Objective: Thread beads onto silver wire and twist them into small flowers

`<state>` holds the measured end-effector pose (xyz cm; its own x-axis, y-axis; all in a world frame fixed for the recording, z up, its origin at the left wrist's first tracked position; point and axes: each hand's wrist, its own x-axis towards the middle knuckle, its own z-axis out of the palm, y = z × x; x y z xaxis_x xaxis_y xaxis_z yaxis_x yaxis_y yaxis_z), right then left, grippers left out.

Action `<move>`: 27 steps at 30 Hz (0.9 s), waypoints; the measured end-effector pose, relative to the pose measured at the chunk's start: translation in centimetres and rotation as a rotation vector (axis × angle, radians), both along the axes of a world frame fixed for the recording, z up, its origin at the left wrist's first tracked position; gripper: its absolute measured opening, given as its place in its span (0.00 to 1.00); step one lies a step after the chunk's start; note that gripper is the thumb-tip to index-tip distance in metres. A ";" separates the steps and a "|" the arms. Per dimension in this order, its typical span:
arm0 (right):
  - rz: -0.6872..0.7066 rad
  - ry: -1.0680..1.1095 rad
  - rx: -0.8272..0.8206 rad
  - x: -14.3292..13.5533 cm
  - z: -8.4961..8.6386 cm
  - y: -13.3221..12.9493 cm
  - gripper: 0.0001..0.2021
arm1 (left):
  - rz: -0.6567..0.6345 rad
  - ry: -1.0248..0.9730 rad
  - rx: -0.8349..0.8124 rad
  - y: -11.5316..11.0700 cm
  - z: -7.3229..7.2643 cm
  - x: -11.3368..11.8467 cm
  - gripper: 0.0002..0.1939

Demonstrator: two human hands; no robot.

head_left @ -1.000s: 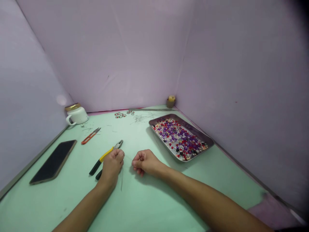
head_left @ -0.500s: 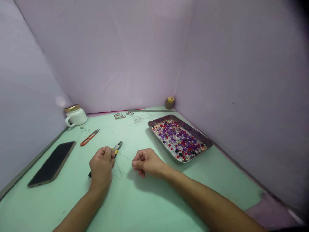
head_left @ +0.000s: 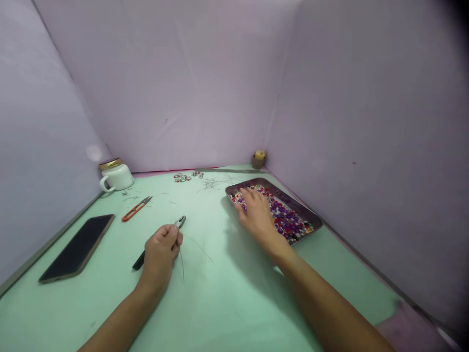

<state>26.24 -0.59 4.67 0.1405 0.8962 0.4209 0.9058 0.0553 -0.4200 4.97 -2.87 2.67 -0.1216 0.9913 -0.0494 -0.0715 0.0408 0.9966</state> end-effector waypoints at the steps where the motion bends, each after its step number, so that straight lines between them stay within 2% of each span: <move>1: -0.033 -0.055 -0.095 0.3 -0.2 0.2 0.23 | -0.019 0.016 -0.002 -0.2 0.0 0.2 0.13; 4: -0.018 -0.151 -0.366 0.4 -0.8 0.3 0.21 | -0.054 0.039 -0.027 -0.5 0.0 0.4 0.13; 7: 0.015 -0.219 -0.469 0.2 -0.9 0.0 0.17 | -0.092 0.060 -0.054 -0.4 -0.3 0.4 0.13; 13: 0.005 -0.263 -0.481 0.5 -0.7 0.1 0.15 | -0.137 0.096 -0.072 0.1 -1.2 0.4 0.13; 18: -0.026 -0.279 -0.498 1.7 -0.9 1.0 0.13 | -0.070 0.104 -0.074 0.2 -0.5 0.0 0.12; 22: -0.070 -0.301 -0.440 2.9 -1.1 1.7 0.14 | -0.056 0.137 -0.105 0.4 0.3 -0.1 0.11; 27: -0.124 -0.323 -0.331 3.7 -1.5 2.6 0.14 | -0.039 0.254 -0.048 1.2 -0.1 -0.8 0.11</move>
